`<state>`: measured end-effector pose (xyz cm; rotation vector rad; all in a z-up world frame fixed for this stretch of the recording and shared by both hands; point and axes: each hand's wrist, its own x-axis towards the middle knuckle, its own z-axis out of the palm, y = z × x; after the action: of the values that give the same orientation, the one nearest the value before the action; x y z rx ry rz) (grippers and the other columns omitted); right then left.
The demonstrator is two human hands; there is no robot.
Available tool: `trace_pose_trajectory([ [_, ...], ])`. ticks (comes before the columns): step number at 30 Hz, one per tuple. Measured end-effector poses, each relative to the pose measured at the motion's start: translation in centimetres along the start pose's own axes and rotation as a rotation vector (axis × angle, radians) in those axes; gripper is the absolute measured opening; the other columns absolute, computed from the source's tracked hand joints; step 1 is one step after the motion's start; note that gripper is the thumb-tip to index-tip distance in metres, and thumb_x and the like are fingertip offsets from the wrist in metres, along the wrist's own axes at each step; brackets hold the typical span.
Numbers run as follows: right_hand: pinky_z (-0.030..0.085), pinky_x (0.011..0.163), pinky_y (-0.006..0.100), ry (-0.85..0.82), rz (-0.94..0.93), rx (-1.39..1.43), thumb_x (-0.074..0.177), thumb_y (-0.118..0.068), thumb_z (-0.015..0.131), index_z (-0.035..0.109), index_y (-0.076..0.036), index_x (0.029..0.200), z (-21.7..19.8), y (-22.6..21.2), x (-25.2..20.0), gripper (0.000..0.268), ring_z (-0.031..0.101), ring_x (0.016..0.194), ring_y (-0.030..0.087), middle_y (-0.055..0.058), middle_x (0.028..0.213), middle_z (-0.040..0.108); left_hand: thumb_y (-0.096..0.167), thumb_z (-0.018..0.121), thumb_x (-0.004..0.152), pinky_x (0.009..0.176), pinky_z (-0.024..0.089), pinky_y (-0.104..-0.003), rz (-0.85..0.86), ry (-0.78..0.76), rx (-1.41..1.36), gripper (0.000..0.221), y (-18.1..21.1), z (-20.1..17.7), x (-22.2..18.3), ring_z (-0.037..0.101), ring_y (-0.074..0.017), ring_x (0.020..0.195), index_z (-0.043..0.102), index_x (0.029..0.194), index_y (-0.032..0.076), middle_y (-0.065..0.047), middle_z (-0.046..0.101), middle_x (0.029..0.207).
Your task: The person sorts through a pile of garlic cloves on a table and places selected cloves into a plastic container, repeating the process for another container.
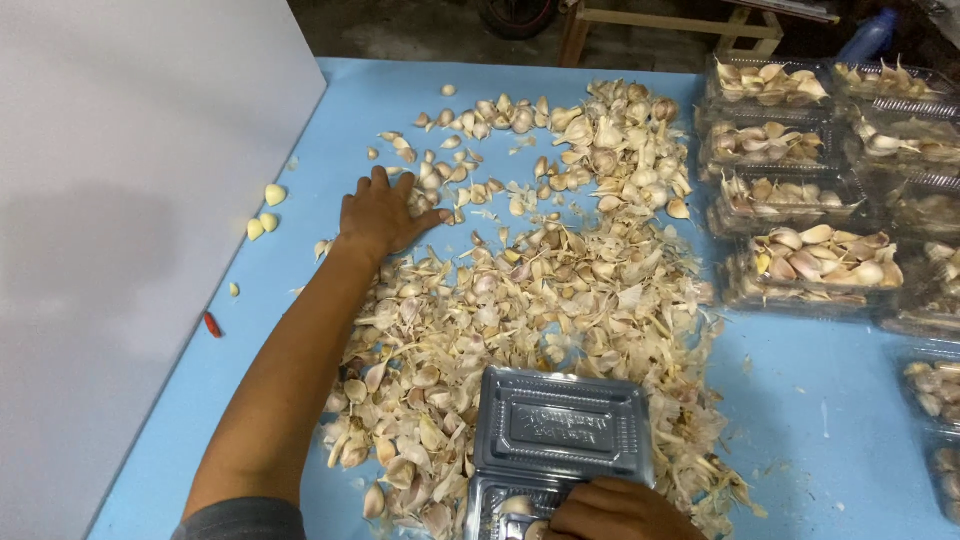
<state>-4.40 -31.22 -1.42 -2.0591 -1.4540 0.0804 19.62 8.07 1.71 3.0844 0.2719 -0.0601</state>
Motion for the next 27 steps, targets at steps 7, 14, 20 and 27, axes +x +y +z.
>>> trace_pose_trajectory([
  [7,0.052,0.079,0.034,-0.106,-0.019,-0.102,0.112,-0.032,0.056,0.071,-0.019,0.114,4.6,4.8,-4.2,0.02,0.068,0.09,0.018,0.0,0.107,0.069,0.068,0.044,0.098,0.095,0.05,-0.059,0.081,-0.073,-0.208,0.067,0.3,-1.2,-0.6,0.042,-0.0411,0.133,0.042,0.144,0.02,-0.019,0.039,0.147],
  [14,0.048,0.068,0.031,-0.095,-0.028,-0.147,0.113,-0.032,0.054,0.068,-0.019,0.102,3.6,3.7,-3.1,0.022,0.061,0.074,0.016,-0.003,0.09,0.063,0.066,0.042,0.096,0.091,0.049,-0.058,0.143,-0.037,-0.277,0.069,0.2,-0.7,-1.4,0.043,-0.0386,0.132,0.045,0.143,0.015,-0.019,0.043,0.142],
  [20,0.052,0.069,0.032,-0.03,0.028,-0.089,0.108,-0.031,0.063,0.071,-0.02,0.1,2.3,2.2,-1.9,0.016,0.068,0.076,0.015,-0.003,0.092,0.069,0.05,0.046,0.103,0.071,0.053,-0.056,0.25,0.064,-0.238,0.05,0.0,2.0,-1.6,0.054,-0.0399,0.106,0.046,0.135,0.011,-0.02,0.047,0.125],
  [27,0.055,0.066,0.032,0.11,0.044,-0.035,0.102,-0.032,0.071,0.076,-0.019,0.096,0.3,-0.4,0.5,0.015,0.069,0.07,0.015,-0.003,0.081,0.072,0.038,0.041,0.108,0.058,0.057,-0.058,0.298,0.122,-0.133,0.041,0.5,2.7,-1.6,0.064,-0.0468,0.084,0.048,0.134,0.006,-0.026,0.052,0.125],
])
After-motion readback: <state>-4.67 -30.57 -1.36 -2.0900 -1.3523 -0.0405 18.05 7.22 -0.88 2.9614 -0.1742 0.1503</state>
